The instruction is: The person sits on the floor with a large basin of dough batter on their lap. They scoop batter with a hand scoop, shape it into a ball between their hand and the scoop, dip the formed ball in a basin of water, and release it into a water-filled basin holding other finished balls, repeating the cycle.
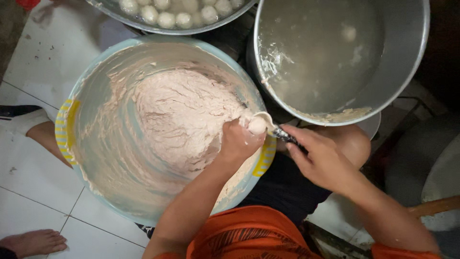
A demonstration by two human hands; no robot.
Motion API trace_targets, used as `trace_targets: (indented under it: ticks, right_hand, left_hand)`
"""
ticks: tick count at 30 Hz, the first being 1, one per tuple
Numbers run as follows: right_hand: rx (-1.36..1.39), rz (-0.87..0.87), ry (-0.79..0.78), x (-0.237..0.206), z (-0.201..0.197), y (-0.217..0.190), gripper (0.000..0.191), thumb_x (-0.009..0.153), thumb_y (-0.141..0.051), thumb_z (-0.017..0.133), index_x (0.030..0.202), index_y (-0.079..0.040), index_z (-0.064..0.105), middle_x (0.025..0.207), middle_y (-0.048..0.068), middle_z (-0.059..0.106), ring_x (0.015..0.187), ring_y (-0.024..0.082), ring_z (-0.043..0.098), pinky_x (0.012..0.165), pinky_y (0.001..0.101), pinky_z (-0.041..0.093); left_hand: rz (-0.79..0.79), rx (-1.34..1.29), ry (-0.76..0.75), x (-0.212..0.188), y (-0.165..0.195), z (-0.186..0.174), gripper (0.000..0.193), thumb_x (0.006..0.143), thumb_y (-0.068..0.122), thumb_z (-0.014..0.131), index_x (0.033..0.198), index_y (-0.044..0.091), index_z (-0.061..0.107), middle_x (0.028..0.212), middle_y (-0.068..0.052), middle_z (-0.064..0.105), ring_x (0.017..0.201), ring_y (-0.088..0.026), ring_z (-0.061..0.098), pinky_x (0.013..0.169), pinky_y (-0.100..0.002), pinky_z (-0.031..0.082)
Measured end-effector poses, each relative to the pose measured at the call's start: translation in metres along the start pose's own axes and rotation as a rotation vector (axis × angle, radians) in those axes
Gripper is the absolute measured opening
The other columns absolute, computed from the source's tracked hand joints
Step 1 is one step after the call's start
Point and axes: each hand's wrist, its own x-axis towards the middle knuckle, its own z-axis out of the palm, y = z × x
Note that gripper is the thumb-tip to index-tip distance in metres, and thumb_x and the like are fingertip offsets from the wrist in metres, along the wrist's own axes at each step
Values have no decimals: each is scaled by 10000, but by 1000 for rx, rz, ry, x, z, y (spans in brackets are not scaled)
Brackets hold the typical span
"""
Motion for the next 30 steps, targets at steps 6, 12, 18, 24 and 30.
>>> trace_targets:
  ticks: [6, 12, 18, 24, 30]
  right_hand:
    - [392, 254, -263, 13, -2, 14, 411, 963, -107, 611, 1370, -57, 633, 960, 138, 712, 818, 143, 643, 720, 320, 535]
    - [72, 130, -29, 16, -43, 30, 442, 949, -166, 620, 1386, -97, 607, 1053, 86, 776, 933, 182, 741, 820, 326, 573]
    - [-374, 173, 150, 28, -64, 29, 424, 938, -185, 666, 1354, -105, 677, 1148, 173, 729, 934, 315, 713, 802, 412, 563]
    - [-78, 151, 70, 12, -45, 15, 408, 955, -190, 638, 1352, -93, 649, 1080, 147, 760, 877, 278, 758, 758, 362, 588]
    - [-109, -95, 15, 0, -6, 6, 479, 946, -133, 617, 1416, -53, 572, 1128, 162, 727, 961, 248, 716, 811, 354, 570]
  left_hand:
    - [-223, -130, -136, 4, -11, -5, 375, 582, 287, 861, 822, 43, 707, 732, -161, 695, 716, -381, 683, 670, -486, 530]
    - [-262, 442, 56, -1, -29, 8, 442, 759, 409, 898, 843, -2, 759, 863, -257, 712, 848, -446, 657, 809, -506, 534]
    - [-410, -249, 11, -8, -30, 17, 219, 879, 247, 722, 830, 34, 733, 730, -117, 751, 697, -314, 744, 757, -407, 585]
    - [-264, -218, 141, -7, -13, 14, 261, 829, 213, 838, 846, 25, 659, 663, -124, 665, 597, -321, 692, 586, -395, 560]
    - [-154, -285, -6, 1, 4, 2, 244, 764, 192, 820, 867, 45, 655, 762, -130, 699, 691, -331, 717, 653, -395, 581]
